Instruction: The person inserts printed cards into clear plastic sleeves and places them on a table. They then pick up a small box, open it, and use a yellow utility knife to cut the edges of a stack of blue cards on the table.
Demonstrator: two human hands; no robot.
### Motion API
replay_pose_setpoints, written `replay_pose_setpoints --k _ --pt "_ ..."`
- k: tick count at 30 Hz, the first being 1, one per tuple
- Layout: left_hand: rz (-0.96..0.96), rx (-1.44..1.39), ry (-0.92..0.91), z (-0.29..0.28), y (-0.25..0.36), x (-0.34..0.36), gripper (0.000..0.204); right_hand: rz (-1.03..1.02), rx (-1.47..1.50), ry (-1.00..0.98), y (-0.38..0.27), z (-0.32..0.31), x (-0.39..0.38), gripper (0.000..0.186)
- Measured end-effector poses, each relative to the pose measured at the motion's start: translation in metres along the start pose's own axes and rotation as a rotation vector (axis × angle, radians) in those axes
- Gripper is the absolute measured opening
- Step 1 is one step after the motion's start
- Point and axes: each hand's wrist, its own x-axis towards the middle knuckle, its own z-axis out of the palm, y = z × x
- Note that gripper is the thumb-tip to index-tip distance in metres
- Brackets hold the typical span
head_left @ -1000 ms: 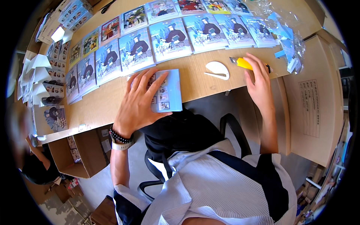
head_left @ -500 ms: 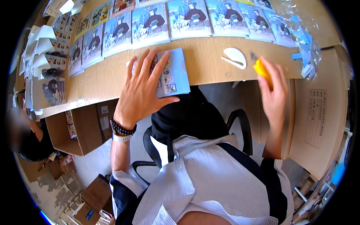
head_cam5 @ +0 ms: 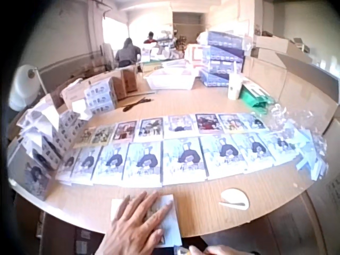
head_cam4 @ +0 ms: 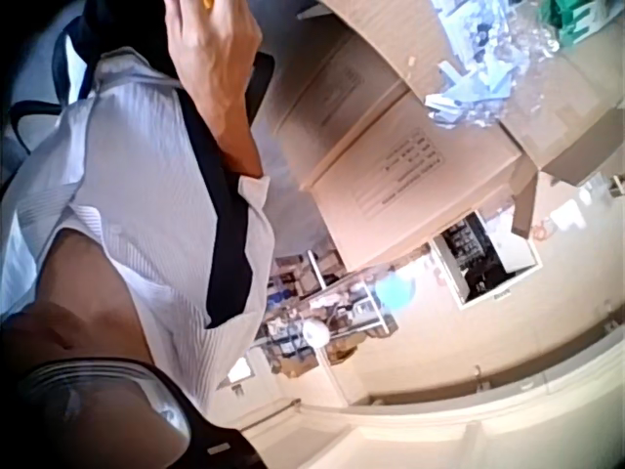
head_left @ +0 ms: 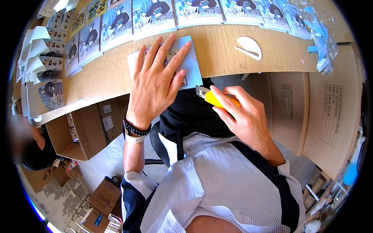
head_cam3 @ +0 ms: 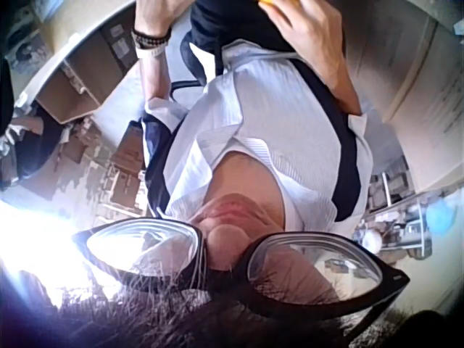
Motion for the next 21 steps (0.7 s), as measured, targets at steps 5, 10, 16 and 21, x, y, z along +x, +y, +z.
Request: replay_pose_setpoints --k 5,10,16,21 --pt "-0.002 -0.001 0.007 0.0007 0.0002 -0.0011 0.055 0.011 -0.022 0.014 -0.0005 0.0007 -0.0008 0.055" --pt "-0.014 0.001 -0.034 0.0008 -0.0006 -0.0004 0.054 0.04 -0.064 0.023 -0.0024 -0.0004 -0.0009 0.055" --pt "-0.031 0.031 -0.062 0.0015 -0.0014 -0.002 0.055 0.021 -0.098 0.011 -0.0008 -0.0036 0.0014 0.054" --pt "-0.015 0.032 -0.064 0.0049 -0.0028 -0.0019 0.056 -0.006 -0.107 0.02 0.0031 -0.0053 0.0059 0.054"
